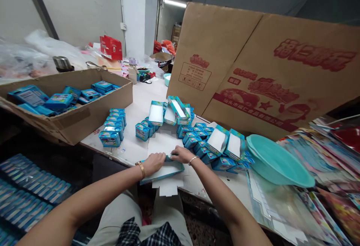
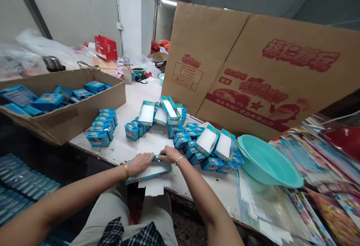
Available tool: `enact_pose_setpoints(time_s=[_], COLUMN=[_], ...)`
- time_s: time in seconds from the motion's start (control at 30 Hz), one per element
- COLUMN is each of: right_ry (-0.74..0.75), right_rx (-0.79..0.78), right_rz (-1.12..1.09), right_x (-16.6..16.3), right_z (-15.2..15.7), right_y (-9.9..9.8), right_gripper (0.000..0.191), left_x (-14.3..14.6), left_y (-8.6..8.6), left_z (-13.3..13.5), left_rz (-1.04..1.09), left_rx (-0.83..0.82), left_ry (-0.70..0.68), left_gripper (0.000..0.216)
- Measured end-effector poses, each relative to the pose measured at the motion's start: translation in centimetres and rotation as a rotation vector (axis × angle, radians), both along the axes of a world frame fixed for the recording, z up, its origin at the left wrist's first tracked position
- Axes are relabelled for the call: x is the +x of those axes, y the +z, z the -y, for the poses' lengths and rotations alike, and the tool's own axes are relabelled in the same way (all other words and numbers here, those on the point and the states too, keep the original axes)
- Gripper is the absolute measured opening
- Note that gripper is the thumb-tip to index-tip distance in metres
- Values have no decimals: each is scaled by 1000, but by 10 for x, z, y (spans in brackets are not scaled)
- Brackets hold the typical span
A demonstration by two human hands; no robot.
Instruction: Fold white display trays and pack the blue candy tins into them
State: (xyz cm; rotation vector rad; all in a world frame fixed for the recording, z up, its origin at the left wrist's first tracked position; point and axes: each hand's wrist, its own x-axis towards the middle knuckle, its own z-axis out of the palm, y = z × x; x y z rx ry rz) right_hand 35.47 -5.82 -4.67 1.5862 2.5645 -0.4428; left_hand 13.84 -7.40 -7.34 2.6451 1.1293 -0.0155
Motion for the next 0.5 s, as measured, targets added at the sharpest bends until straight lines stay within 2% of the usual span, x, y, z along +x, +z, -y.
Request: enact_pose_setpoints(time_s=[0.17,0.27,0.33,0.4,0.5], right_ry=[108,173,264,347,370], right_rx=[111,124,132,140,145], right_rz=[132,187,256,317,329], right_x=[-19,-17,-16,-17,-19], right_z=[9,11,8,5,4], right_y=[-11,-11,-9,-8,-7], right_gripper=[31,30,27,23,21], left_x=[-21,-36,-38,-34,-26], left_y=[6,12,12,10,7], left_z=[3,-2,-4,-6,-5], left_rz=[13,-19,-74,-120,-151], left_rx=[32,6,15,40,60], left_ry=[-39,-49,-42,-46,-49], left_gripper=[42,29,22,29,35])
